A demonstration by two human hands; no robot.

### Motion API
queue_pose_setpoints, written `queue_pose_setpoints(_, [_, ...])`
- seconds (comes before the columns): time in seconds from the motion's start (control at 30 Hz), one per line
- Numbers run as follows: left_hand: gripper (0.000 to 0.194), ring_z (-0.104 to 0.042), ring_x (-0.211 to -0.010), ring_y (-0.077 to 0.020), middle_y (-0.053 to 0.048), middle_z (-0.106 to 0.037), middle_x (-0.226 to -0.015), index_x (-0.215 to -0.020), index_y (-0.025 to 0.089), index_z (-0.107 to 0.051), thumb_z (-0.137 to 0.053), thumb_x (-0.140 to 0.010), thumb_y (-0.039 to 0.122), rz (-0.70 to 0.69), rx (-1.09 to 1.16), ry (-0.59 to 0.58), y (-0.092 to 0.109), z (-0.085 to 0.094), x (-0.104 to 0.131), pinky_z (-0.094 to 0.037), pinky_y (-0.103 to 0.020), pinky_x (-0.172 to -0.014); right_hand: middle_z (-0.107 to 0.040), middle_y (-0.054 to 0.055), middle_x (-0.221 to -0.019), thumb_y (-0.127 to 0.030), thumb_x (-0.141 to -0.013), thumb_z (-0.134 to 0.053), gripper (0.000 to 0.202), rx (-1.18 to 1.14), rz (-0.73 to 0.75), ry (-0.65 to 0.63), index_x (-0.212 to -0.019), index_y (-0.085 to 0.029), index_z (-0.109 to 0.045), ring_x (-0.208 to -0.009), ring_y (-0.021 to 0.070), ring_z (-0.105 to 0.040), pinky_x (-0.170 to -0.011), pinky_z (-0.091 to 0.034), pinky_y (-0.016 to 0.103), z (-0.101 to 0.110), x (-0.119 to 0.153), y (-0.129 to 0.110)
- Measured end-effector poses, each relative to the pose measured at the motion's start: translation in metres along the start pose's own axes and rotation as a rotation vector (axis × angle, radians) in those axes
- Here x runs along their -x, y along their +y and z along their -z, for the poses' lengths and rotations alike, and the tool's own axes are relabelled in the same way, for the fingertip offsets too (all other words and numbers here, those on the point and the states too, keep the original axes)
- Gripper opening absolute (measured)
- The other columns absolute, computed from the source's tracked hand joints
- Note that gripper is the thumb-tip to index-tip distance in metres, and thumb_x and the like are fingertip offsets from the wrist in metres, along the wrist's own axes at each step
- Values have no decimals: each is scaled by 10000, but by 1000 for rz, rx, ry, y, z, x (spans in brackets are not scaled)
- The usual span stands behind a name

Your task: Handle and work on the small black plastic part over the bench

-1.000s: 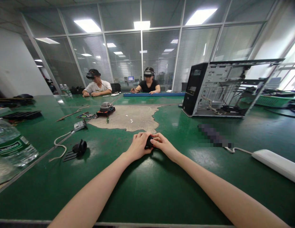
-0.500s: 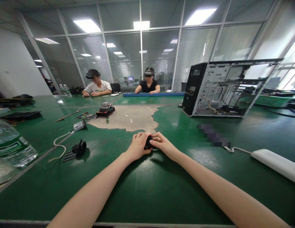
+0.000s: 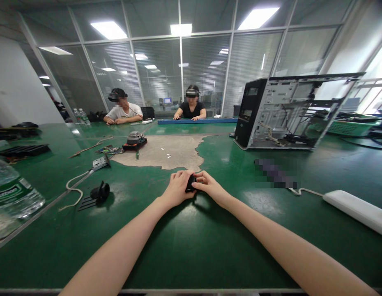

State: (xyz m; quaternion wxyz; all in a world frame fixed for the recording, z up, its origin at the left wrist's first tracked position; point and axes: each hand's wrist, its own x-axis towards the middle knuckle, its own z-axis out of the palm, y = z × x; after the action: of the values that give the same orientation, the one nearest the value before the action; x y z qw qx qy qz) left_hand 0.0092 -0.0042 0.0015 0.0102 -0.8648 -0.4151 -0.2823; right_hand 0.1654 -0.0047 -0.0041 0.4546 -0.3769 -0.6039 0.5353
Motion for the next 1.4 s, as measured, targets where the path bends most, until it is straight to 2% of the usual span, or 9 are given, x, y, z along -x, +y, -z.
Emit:
queue_pose_setpoints(0.2, [571,-396,-1032,-225,-28,-481,-1129,-1119,232,-350,-624,-618,229,-7,6,5,0,0,0,-287,-355,-846,-571,0,-777,-376,-688,-590,274,-5,11,22,-871,-197,-491,-721,128,-550,-679,-436,286,-3,2,-2])
queue_pose_setpoints(0.4, [563,-394,-1033,-228,-33,-480,-1123,-1120,234,-350,-615,-624,242,6,1,-7,-1,0,0,-283,-357,-849,-587,43,-880,-370,-685,-594,296,59,25,47,-898,-175,-529,-823,154,-547,-765,-427,323,0,-2,6])
queue_pose_setpoints(0.63, [560,-402,-1023,-234,-37,-480,-1120,-1117,233,-356,-615,-621,240,14,0,-21,1,2,0,-289,-367,-845,-575,0,-830,-272,-584,-693,374,-43,0,-51,-888,-217,-481,-791,144,-553,-735,-442,320,0,3,-5])
queue_pose_setpoints(0.8, [557,-398,-1028,-235,-41,-474,-1131,-1125,229,-352,-612,-633,254,7,-13,-16,1,1,0,-295,-364,-843,-565,-6,-760,-342,-673,-614,280,-33,14,-12,-875,-207,-475,-723,129,-551,-705,-437,307,-2,2,-2])
queue_pose_setpoints(0.97, [583,-392,-1035,-231,-37,-477,-1132,-1129,225,-345,-626,-619,249,2,-6,-11,-1,0,0,-289,-363,-852,-565,22,-830,-359,-685,-595,274,66,40,37,-871,-182,-500,-775,142,-544,-755,-420,328,-1,-2,6])
queue_pose_setpoints(1.17, [570,-398,-1028,-234,-38,-477,-1122,-1124,235,-351,-617,-620,243,24,3,-34,1,2,0,-286,-368,-852,-560,-9,-823,-285,-590,-688,363,18,25,-50,-866,-218,-463,-775,136,-546,-737,-431,318,1,4,-4])
queue_pose_setpoints(1.4, [569,-397,-1033,-237,-34,-479,-1133,-1128,236,-353,-622,-626,256,12,10,-19,-1,1,0,-288,-368,-849,-566,-14,-754,-367,-683,-603,272,-21,10,4,-870,-220,-471,-705,122,-553,-682,-446,296,-2,3,-1])
